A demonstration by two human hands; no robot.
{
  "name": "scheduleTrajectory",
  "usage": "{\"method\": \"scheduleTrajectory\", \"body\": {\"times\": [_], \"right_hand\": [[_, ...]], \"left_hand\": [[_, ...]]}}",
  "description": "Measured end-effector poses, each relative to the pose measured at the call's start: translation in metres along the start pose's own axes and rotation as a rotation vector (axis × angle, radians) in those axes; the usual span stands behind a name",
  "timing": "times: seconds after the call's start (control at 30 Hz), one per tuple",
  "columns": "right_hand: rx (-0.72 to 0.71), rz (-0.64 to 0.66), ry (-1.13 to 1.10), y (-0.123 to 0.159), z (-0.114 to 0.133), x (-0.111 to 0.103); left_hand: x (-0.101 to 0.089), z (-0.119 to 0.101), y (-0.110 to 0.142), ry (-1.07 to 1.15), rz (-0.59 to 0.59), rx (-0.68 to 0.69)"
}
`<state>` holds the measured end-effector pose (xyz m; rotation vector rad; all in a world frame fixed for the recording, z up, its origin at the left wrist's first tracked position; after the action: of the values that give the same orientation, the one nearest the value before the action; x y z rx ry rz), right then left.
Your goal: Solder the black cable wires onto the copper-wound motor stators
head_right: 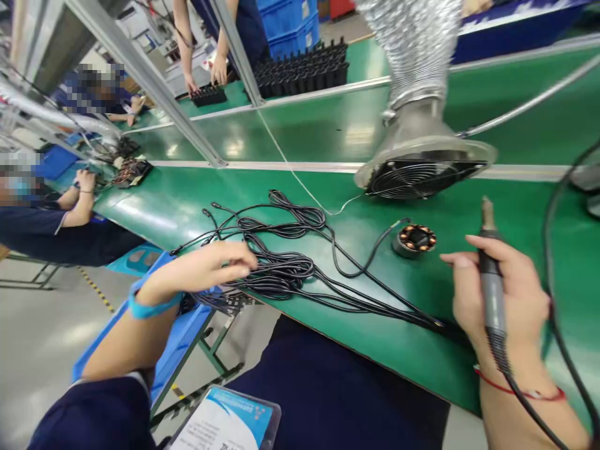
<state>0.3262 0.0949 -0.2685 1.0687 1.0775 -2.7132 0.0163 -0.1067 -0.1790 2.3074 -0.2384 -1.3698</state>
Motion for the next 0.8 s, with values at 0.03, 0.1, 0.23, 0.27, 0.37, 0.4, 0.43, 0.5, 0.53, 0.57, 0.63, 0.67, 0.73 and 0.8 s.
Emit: {"method": "scheduleTrajectory", "body": {"times": [0.03,0.1,0.23,0.27,0.37,0.4,0.43,0.5,0.53,0.57,0.63,0.67,0.73,0.8], "right_hand": [[-0.007,0.003,-0.015,-0.002,0.003,-0.002],[-0.042,0.059,-0.055,-0.005,0.009,-0.006],[-0.100,0.176,-0.108,-0.002,0.017,-0.020],[-0.104,0.181,-0.104,0.000,0.017,-0.024],[-0.122,0.193,-0.057,0.005,0.016,-0.032],[-0.128,0.200,-0.047,0.006,0.015,-0.032],[-0.134,0.214,-0.040,0.008,0.014,-0.032],[-0.136,0.252,-0.039,0.009,0.011,-0.029],[-0.130,0.269,-0.039,0.008,0.010,-0.027],[-0.114,0.285,-0.038,0.007,0.008,-0.024],[-0.053,0.319,-0.039,0.004,0.004,-0.017],[-0.006,0.336,-0.036,0.003,0.003,-0.013],[0.107,0.369,-0.024,-0.001,-0.001,-0.002],[0.211,0.377,-0.030,-0.003,-0.002,0.010]], "left_hand": [[-0.009,-0.021,-0.029,-0.017,-0.066,0.084],[-0.012,-0.052,-0.094,-0.064,-0.170,0.140],[0.003,-0.073,-0.201,-0.211,-0.354,-0.052],[0.007,-0.075,-0.216,-0.219,-0.362,-0.062],[0.008,-0.072,-0.238,-0.190,-0.336,-0.021],[0.004,-0.068,-0.239,-0.170,-0.322,0.000],[-0.003,-0.063,-0.238,-0.148,-0.312,0.019],[-0.021,-0.048,-0.232,-0.120,-0.311,0.044],[-0.031,-0.038,-0.227,-0.121,-0.315,0.047],[-0.041,-0.027,-0.221,-0.135,-0.315,0.044],[-0.053,-0.005,-0.210,-0.194,-0.282,0.032],[-0.054,0.005,-0.204,-0.233,-0.249,0.025],[-0.050,0.024,-0.192,-0.313,-0.181,0.005],[-0.041,0.039,-0.183,-0.382,-0.140,-0.020]]}}
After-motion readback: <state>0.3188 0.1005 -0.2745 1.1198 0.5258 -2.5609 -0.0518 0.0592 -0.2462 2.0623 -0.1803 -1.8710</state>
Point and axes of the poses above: each hand's wrist, its own y-axis away from the middle knuckle, its own x-axis out of the palm, z = x × y, the point moved 6 cm from there along -y, towards the middle knuckle, and after that the axes turned 8 degrees about -x, right-handed, at the moved point
